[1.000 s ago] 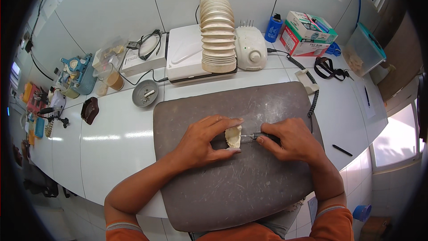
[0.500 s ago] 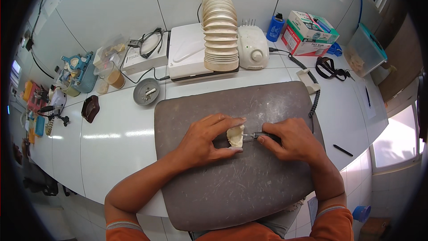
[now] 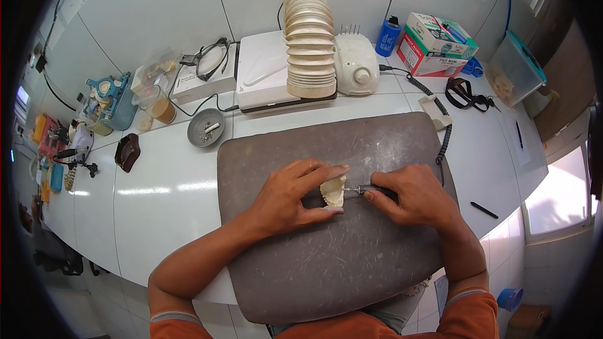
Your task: The person shapes a dental cast using a handheld rotary tool, turns on an overhead lamp, and trims the dental cast.
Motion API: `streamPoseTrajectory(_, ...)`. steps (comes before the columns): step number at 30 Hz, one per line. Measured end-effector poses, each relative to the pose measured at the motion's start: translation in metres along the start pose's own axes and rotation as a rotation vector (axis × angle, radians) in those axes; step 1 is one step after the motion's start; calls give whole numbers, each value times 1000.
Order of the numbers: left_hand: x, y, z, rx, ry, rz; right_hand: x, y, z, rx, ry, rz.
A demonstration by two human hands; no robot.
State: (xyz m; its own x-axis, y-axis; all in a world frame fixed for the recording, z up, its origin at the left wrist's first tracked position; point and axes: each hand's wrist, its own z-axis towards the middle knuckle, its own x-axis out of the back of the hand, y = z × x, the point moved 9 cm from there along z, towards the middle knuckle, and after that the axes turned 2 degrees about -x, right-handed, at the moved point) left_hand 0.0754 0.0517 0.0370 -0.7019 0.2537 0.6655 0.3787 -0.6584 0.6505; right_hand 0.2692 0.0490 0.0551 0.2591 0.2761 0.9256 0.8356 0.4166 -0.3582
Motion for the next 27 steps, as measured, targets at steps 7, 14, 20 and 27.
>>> streamPoseTrajectory(7, 5, 1, -4, 66, 73, -43, 6, 2, 1, 34, 102, 40)
streamPoseTrajectory(14, 4, -4, -5, 75, 95, -8, -5, -8, 4, 49, 113, 2)
streamPoseTrajectory(20, 3, -5, -6, 62, 95, 17, -10, -15, 4, 57, 162, -87)
streamPoseTrajectory(27, 2, -8, -6, 35, 101, 18, -11, -20, 3, 33, 159, -185)
